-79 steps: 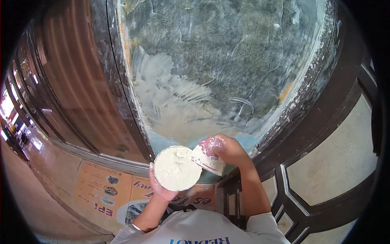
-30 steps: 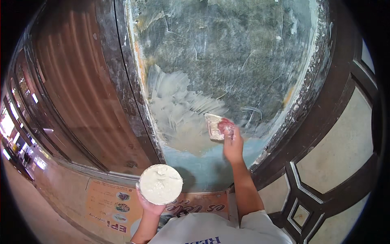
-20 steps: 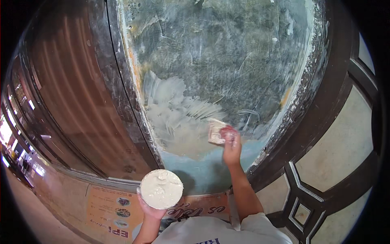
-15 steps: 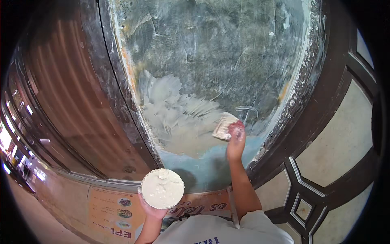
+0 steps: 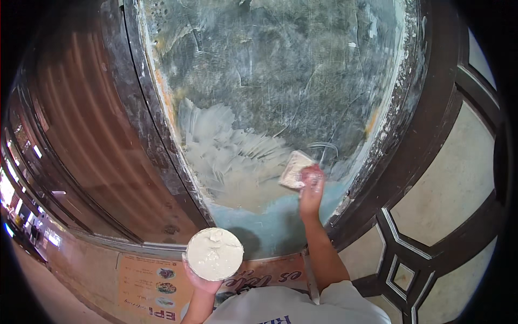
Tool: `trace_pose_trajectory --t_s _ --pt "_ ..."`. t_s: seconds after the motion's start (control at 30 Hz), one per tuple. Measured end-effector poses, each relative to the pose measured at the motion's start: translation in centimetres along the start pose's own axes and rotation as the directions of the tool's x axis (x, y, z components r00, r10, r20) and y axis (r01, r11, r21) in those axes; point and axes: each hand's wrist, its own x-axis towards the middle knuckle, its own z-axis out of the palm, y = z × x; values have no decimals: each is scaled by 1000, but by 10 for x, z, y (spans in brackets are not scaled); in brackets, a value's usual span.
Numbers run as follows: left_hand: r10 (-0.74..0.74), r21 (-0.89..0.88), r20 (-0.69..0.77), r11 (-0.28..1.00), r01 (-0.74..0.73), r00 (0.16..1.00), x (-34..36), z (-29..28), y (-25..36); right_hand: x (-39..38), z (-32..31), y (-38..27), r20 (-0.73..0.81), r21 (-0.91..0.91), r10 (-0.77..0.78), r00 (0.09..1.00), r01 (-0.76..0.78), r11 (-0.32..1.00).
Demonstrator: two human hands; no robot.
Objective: The person applies a coating of white putty to a section of wall using a putty knife. They pick up the putty from a round container and spread it across the surface with multiple strokes.
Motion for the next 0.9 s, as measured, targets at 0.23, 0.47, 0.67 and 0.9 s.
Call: trace_pose_trajectory --t_s 0.23,0.47,0.67,0.9 --pt "9 42 4 999 -10 1000 -1 -4 -2 26 19 -42 -148 -230 -12 989 -23 973" --pt "7 55 2 998 -7 1000 1 -3 -2 43 35 -76 335 -679 181 925 104 727" --pt "12 34 1 999 -12 1000 0 -7 1 47 49 -90 227 -373 -105 968 186 909" --pt "47 80 21 996 -49 999 -1 -7 4 52 59 -101 3 -285 -54 999 53 957"
